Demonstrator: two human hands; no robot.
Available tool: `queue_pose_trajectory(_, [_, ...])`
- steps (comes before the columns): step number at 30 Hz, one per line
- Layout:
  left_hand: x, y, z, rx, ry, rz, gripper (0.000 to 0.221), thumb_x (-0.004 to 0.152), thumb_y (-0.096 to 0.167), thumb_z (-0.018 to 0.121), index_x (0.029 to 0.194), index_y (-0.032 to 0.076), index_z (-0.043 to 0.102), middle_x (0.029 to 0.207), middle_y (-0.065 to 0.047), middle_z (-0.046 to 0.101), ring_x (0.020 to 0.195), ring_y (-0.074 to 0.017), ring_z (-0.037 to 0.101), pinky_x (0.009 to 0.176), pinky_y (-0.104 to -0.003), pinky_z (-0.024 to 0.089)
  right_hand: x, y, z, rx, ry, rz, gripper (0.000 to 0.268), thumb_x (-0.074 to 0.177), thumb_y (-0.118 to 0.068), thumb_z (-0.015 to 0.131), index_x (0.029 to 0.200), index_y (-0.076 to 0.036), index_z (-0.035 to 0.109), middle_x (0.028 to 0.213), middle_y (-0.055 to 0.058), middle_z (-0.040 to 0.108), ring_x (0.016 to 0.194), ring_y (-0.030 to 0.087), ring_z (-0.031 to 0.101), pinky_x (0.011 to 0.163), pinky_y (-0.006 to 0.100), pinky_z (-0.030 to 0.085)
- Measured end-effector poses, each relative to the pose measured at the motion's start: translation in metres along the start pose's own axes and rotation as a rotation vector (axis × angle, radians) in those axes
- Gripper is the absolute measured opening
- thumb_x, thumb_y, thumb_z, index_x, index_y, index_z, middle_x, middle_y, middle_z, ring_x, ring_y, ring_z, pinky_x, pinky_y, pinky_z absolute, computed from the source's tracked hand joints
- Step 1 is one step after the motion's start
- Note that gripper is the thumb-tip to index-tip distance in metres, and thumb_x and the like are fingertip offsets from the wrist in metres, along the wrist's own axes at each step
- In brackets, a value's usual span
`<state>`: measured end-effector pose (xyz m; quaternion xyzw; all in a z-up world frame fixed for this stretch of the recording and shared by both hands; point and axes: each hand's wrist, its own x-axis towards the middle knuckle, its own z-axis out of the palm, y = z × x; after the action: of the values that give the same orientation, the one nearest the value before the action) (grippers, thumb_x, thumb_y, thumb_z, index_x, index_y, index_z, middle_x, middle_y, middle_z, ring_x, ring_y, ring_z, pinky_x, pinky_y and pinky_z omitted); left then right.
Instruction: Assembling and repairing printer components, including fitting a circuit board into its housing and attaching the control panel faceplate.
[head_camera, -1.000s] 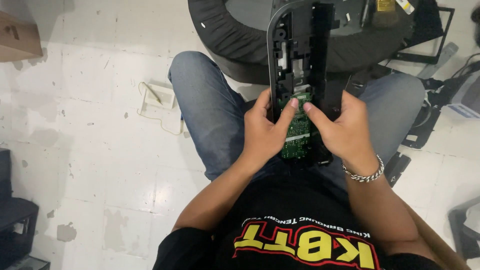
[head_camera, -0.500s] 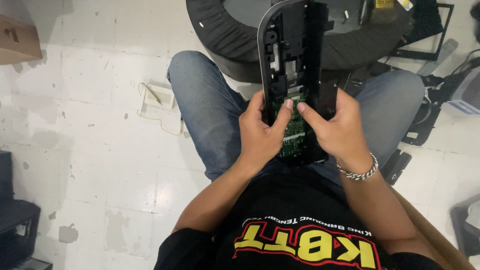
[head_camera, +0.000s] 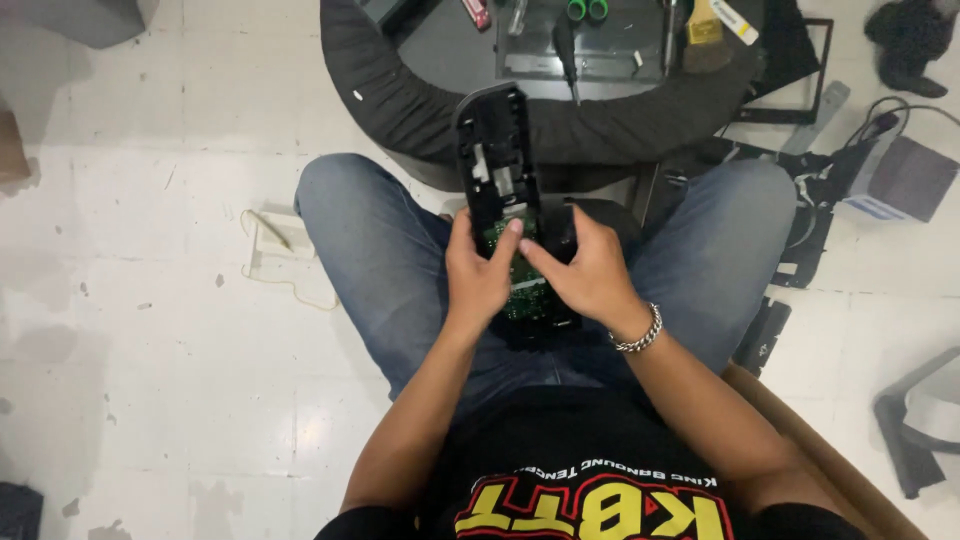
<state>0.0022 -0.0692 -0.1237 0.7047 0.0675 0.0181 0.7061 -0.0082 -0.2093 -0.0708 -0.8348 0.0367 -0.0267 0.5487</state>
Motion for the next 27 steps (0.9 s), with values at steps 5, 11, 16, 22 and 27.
queue_pose_trajectory(5, [0.022,-0.028,-0.012,-0.114,0.061,-0.144,0.029,0.092,0.009,0.077,0.117,0.005,0.064,0.105,-0.008,0.070,0.100,-0.0168,0.059,0.093,-0.041,0.050,0.054,0.057,-0.034,-0.068,-0.084,0.055,0.036,0.087,-0.008,0.078,0.119,0.007,0.070,0.100,0.029,0.072,0.093,0.042,0.071,0.079,0.048,0.056])
queue_pose_trajectory(11, [0.022,-0.019,-0.008,-0.035,0.028,-0.230,0.025,0.093,0.018,0.073,0.112,0.007,0.062,0.104,-0.006,0.069,0.101,-0.0165,0.061,0.095,-0.035,0.049,0.152,0.176,-0.094,-0.433,0.190,-0.021,0.011,0.096,0.001,0.072,0.104,-0.004,0.078,0.093,0.011,0.077,0.083,0.021,0.074,0.076,0.032,0.056])
queue_pose_trajectory(16, [0.022,-0.026,-0.001,0.048,-0.020,-0.322,0.027,0.092,0.026,0.070,0.111,0.010,0.060,0.106,-0.005,0.071,0.102,-0.0161,0.065,0.094,-0.029,0.048,0.208,0.209,-0.103,-0.590,0.236,-0.270,0.006,0.095,0.002,0.075,0.098,-0.001,0.080,0.093,0.013,0.078,0.083,0.025,0.073,0.078,0.036,0.059])
queue_pose_trajectory(22, [0.022,-0.023,0.009,0.031,0.005,-0.378,0.027,0.093,0.025,0.069,0.113,0.008,0.060,0.108,-0.006,0.070,0.103,-0.0168,0.064,0.095,-0.030,0.049,0.235,0.233,-0.119,-0.754,0.530,-0.302,0.013,0.081,0.004,0.079,0.088,-0.007,0.078,0.087,0.007,0.074,0.082,0.028,0.068,0.078,0.041,0.051])
queue_pose_trajectory(27, [0.016,-0.023,0.013,0.011,0.003,-0.416,0.025,0.093,0.023,0.070,0.111,0.009,0.061,0.107,-0.005,0.071,0.103,-0.0158,0.064,0.094,-0.029,0.049,0.234,0.264,-0.180,-0.656,0.798,-0.268,0.017,0.079,0.002,0.076,0.087,-0.011,0.082,0.084,0.006,0.076,0.074,0.024,0.073,0.069,0.037,0.058])
